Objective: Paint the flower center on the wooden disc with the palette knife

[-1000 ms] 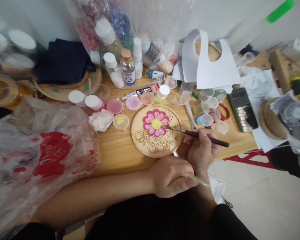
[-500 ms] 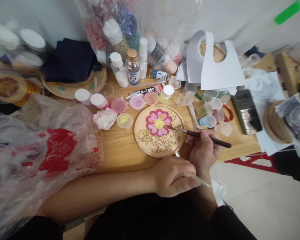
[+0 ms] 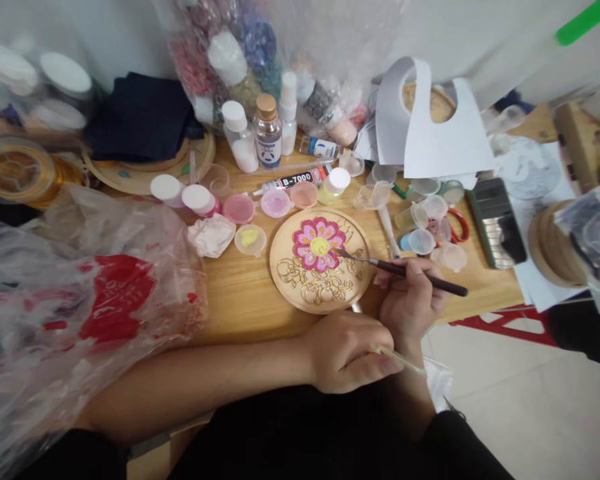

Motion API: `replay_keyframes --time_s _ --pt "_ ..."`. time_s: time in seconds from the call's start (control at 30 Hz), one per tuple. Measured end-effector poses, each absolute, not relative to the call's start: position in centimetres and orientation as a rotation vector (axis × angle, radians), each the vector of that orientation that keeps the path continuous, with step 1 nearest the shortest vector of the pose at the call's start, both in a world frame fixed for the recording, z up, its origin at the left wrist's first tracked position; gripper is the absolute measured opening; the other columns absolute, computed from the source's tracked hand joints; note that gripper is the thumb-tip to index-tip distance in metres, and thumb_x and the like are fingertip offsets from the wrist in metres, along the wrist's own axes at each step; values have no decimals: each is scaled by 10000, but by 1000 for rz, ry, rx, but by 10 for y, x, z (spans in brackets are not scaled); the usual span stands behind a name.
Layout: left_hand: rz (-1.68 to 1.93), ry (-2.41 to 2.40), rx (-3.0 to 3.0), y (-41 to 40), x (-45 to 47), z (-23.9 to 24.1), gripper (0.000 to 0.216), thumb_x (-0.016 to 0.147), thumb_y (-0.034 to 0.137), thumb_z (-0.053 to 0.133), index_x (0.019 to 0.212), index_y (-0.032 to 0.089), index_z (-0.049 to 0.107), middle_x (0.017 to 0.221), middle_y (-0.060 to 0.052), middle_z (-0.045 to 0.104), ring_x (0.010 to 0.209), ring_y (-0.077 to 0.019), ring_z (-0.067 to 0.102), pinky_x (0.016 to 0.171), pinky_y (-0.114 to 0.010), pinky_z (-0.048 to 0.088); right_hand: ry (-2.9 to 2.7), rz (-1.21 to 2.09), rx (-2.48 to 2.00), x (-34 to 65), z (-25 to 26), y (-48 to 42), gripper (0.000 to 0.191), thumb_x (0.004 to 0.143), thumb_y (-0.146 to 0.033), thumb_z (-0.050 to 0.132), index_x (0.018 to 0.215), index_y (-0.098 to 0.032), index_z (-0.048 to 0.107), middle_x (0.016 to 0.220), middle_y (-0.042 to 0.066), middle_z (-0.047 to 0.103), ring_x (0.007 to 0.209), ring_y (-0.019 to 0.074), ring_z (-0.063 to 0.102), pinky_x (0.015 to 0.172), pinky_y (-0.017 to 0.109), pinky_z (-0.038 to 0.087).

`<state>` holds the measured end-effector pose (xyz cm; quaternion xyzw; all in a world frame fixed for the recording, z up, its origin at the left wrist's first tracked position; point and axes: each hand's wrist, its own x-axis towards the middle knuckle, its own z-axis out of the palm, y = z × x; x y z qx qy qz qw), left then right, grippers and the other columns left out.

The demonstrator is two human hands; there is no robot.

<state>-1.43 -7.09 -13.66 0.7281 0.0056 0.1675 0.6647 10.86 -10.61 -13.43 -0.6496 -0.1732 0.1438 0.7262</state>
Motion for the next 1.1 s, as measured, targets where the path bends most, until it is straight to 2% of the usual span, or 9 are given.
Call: replay_keyframes --time_s 0.2,0.47,0.77,0.97,1.1 --pt "377 9 1657 -69 -12 -134 670 1013 664 131 692 194 484 629 -32 564 609 -145 546 629 -286 436 -360 323 -1421 108 -133 -105 162 794 -234 636 632 -223 646 488 -60 576 411 101 507 432 246 391" --pt "417 1 1645 -70 -12 -134 642 1030 629 166 699 186 493 630 -30 569 603 -141 538 623 -280 426 -333 327 -1361 111 -132 -103 66 666 -197 602 647 -212 664 511 -59 590 379 106 496 399 245 373" --pt "385 15 1652 -69 -13 -134 667 1020 655 146 705 189 504 642 -32 570 619 -146 544 640 -287 428 -355 306 -1358 113 -125 -101 85 654 -185 578 594 -212 631 513 -62 585 371 100 495 393 240 386" --pt "387 -14 1650 -70 -12 -135 729 1015 666 94 762 170 565 677 -57 604 652 -159 576 647 -294 446 -520 304 -1323 138 -97 -84 140 643 -162 556 519 -202 606 459 -49 537 337 98 462 334 240 314" --pt "419 5 1645 -71 -12 -136 717 1022 652 119 757 163 571 669 -58 605 641 -158 571 636 -294 448 -575 369 -1316 146 -98 -67 142 624 -141 551 504 -207 588 438 -54 505 321 81 409 306 225 257"
